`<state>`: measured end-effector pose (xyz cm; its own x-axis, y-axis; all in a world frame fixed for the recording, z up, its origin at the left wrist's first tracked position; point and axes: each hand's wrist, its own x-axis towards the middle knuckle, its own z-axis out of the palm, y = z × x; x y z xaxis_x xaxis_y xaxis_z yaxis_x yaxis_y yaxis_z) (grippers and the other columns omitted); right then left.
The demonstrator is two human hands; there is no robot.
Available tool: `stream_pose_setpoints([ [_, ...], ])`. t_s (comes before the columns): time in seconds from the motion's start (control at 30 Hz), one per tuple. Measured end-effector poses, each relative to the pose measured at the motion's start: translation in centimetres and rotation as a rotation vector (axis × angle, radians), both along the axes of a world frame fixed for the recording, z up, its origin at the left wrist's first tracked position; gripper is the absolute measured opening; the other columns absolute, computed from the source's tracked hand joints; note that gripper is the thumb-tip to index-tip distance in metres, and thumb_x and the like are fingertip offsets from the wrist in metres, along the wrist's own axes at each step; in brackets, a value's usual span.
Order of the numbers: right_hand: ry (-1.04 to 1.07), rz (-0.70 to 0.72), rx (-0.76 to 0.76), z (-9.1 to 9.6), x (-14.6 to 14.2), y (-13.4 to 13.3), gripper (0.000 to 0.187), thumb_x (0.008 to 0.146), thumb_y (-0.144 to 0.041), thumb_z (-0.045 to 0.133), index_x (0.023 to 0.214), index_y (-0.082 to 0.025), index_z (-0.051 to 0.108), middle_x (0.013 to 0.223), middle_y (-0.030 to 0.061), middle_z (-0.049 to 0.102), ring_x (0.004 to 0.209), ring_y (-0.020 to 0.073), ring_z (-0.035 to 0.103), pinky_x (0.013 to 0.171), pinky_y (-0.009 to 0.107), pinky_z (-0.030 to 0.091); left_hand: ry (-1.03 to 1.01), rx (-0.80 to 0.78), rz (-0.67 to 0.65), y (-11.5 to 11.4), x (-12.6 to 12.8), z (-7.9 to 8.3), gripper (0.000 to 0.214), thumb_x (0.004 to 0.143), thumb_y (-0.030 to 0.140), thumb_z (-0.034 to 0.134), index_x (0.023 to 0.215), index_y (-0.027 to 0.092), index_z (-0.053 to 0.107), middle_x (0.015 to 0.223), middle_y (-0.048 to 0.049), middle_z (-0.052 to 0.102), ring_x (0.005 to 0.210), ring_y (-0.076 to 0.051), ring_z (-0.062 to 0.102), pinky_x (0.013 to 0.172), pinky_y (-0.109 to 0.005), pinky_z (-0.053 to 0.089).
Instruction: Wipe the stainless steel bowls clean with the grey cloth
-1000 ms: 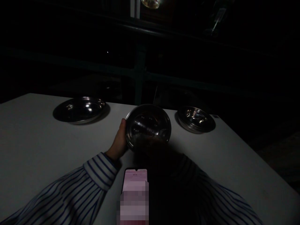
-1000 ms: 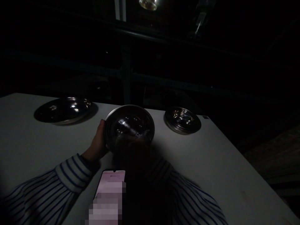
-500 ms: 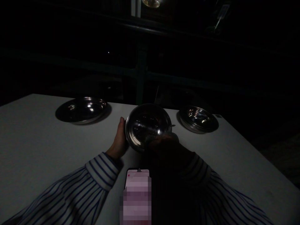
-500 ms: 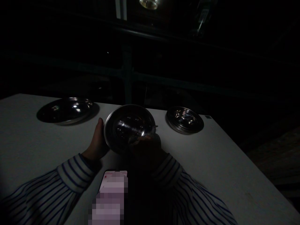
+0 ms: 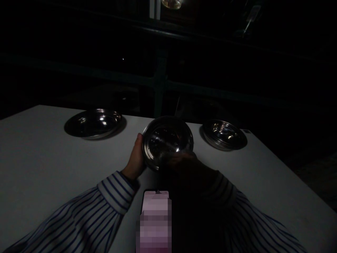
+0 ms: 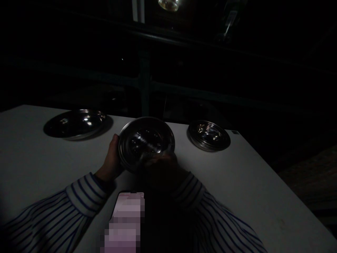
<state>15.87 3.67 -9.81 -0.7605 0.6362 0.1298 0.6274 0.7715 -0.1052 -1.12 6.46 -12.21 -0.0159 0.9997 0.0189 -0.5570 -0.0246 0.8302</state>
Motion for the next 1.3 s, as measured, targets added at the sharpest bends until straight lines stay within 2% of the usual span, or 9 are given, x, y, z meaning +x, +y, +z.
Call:
stream_pose_setpoints([
  [0.13,-0.087,-0.015,-0.076,0.9,0.2,0.3,0.015,0.080,-0.025,0.054,0.086,-0.016,0.064,0.091,0.0069,0.066,0.087,0.0210,0.059,0.078,0.036,0.044,-0.004,-0.018,-0.008,0.1,0.2,0.0,0.048,0.072,0.062,0.049,0.079,0.018,0.068,0.076,-0.0049,0.072,0.103,-0.027,0.059,0.094,-0.040,0.041],
  [0.3,0.187,0.040,-0.052,-0.2,-2.0,-0.2,0.021,0.087,-0.018,0.044,0.102,-0.017,0.059,0.101,0.0073,0.063,0.096,0.0163,0.056,0.080,0.030,0.044,-0.019,-0.023,-0.055,-0.1,0.3,0.1,0.050,0.073,0.061,0.048,0.081,0.018,0.069,0.077,-0.0056,0.072,0.103,-0.027,0.059,0.094,-0.039,0.042],
  [0.4,0.062,-0.004,-0.070,0.5,-1.6,-0.6,0.022,0.084,-0.019,0.047,0.102,-0.016,0.060,0.100,0.0080,0.064,0.093,0.0184,0.058,0.078,0.032,0.045,-0.014,0.002,-0.028,-0.1,0.2,0.0,0.047,0.073,0.060,0.049,0.083,0.018,0.069,0.078,-0.0051,0.073,0.103,-0.027,0.059,0.095,-0.040,0.041],
  [0.53,-0.137,-0.118,-0.090,2.1,0.1,-0.5,0.017,0.079,-0.023,0.052,0.087,-0.017,0.065,0.090,0.0077,0.066,0.085,0.0243,0.060,0.073,0.040,0.046,0.005,-0.016,-0.047,-0.1,0.1,-0.1,0.049,0.072,0.061,0.050,0.084,0.017,0.069,0.082,-0.0064,0.072,0.105,-0.028,0.058,0.096,-0.040,0.039],
  [0.7,0.023,0.019,-0.096,0.6,-1.3,-0.2,0.022,0.082,-0.026,0.051,0.099,-0.019,0.062,0.109,0.0066,0.062,0.101,0.0182,0.055,0.088,0.033,0.043,-0.024,-0.032,-0.081,-0.2,0.3,0.2,0.053,0.073,0.062,0.048,0.087,0.016,0.069,0.084,-0.0069,0.073,0.106,-0.028,0.057,0.096,-0.041,0.040],
  [0.8,0.127,0.069,-0.082,0.0,-1.8,-0.3,0.024,0.082,-0.021,0.049,0.104,-0.017,0.060,0.108,0.0084,0.062,0.102,0.0178,0.054,0.091,0.034,0.041,-0.015,-0.006,-0.074,-0.2,0.2,0.3,0.053,0.074,0.062,0.047,0.089,0.016,0.069,0.087,-0.0072,0.072,0.105,-0.028,0.058,0.095,-0.040,0.041],
  [1.0,-0.153,-0.130,-0.077,2.1,-0.1,-0.7,0.021,0.074,-0.021,0.056,0.092,-0.016,0.065,0.096,0.0103,0.065,0.093,0.0289,0.058,0.079,0.047,0.044,0.008,-0.012,-0.057,-0.1,0.2,0.2,0.052,0.074,0.061,0.047,0.088,0.016,0.068,0.082,-0.0072,0.072,0.106,-0.028,0.057,0.095,-0.040,0.040],
  [1.2,0.056,0.093,-0.130,0.8,-1.7,-0.1,0.026,0.081,-0.016,0.050,0.104,-0.017,0.060,0.112,0.0079,0.060,0.102,0.0168,0.054,0.088,0.030,0.043,-0.025,-0.029,-0.111,-0.2,0.2,0.4,0.052,0.075,0.061,0.045,0.089,0.017,0.069,0.086,-0.0071,0.072,0.106,-0.029,0.058,0.093,-0.041,0.043],
  [1.3,0.019,0.058,-0.131,1.0,-1.3,-0.2,0.020,0.081,-0.018,0.050,0.097,-0.016,0.063,0.105,0.0084,0.063,0.098,0.0185,0.056,0.085,0.033,0.044,-0.017,-0.013,-0.083,-0.3,0.2,0.4,0.052,0.075,0.060,0.046,0.092,0.016,0.068,0.086,-0.0071,0.072,0.106,-0.028,0.058,0.094,-0.040,0.042],
])
